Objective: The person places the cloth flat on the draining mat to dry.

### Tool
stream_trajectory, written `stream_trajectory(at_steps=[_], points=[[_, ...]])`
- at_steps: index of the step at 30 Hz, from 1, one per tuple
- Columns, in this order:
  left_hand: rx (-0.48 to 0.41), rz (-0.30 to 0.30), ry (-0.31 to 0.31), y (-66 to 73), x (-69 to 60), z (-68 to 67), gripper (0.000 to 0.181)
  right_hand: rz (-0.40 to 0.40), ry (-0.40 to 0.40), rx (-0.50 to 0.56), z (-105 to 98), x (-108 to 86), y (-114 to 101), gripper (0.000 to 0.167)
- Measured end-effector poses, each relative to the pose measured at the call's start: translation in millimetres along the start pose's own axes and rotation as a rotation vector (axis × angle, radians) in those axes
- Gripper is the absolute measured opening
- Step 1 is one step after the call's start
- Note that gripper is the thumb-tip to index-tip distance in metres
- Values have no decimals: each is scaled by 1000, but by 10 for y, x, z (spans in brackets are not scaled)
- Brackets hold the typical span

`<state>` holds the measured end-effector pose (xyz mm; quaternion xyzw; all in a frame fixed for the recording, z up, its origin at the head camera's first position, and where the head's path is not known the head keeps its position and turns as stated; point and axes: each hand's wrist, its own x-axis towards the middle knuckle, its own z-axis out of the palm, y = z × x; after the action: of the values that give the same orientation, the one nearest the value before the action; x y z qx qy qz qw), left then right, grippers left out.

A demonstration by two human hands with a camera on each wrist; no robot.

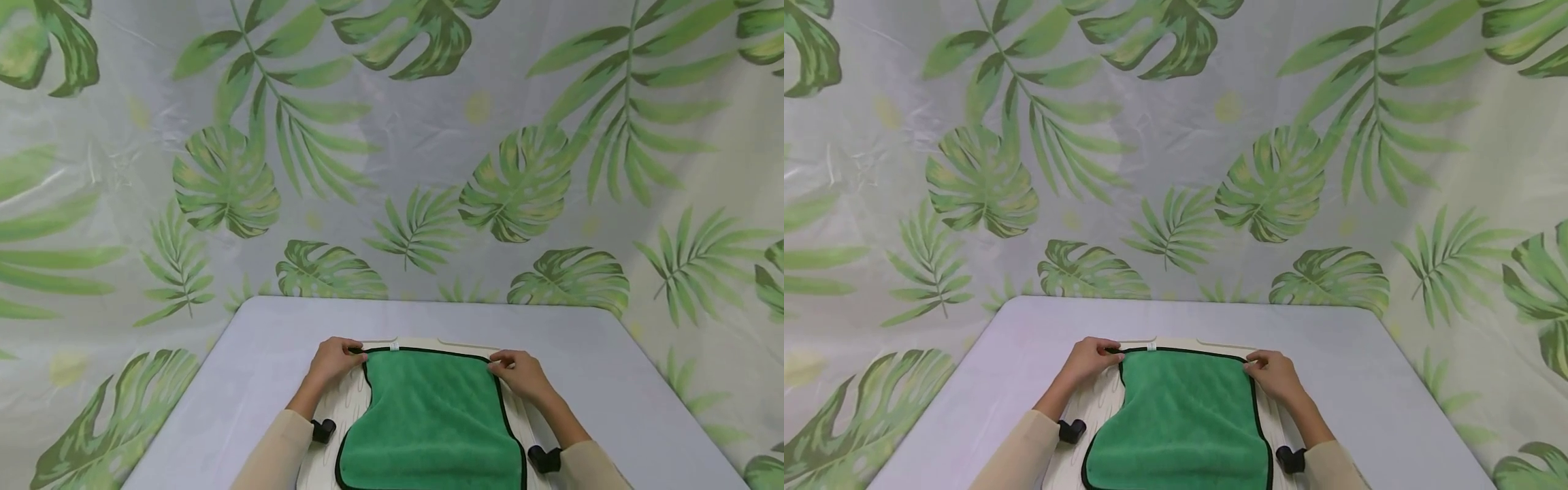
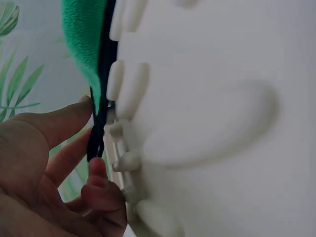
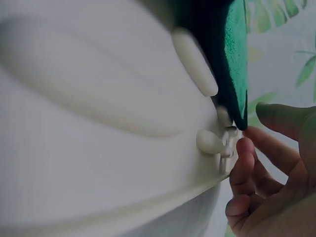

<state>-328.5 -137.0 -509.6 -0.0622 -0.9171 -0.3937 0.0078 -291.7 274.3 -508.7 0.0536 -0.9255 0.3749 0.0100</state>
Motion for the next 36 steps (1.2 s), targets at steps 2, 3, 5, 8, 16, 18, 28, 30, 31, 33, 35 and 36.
stream_trajectory(at_steps=[2, 3, 5, 8, 16, 18, 28, 30, 31, 33, 35, 36], points=[[15, -21, 10, 4, 18, 21, 31, 0, -1, -3, -6, 12, -22, 29], [25, -34, 20, 7, 24, 29, 28, -2, -2, -1, -10, 16, -34, 27], [39, -53, 50, 14, 40, 42, 22, -3, 2, -6, -10, 26, -48, 25], [55, -68, 87, 33, 67, 43, 14, 0, 18, -24, -7, 49, -53, 22], [34, -64, 66, 84, 74, -25, 13, -2, 34, -21, -19, 106, -40, 20], [42, -51, 64, 83, 97, -55, 14, -2, 50, -14, -15, 121, -32, 19], [100, -48, 26, 101, 258, -153, 17, 15, 67, 6, 55, 144, 3, 21], [109, -54, 23, 104, 278, -144, 17, 19, 77, -1, 66, 151, 13, 21], [115, -52, 25, 98, 286, -137, 17, 20, 79, -5, 71, 156, 19, 21], [128, -52, 37, 79, 286, -133, 16, 19, 82, -6, 83, 167, 18, 20], [130, -49, 49, 49, 277, -120, 16, 18, 81, -9, 89, 177, 16, 19], [130, -44, 56, 31, 269, -114, 16, 16, 77, -15, 87, 178, 14, 20]])
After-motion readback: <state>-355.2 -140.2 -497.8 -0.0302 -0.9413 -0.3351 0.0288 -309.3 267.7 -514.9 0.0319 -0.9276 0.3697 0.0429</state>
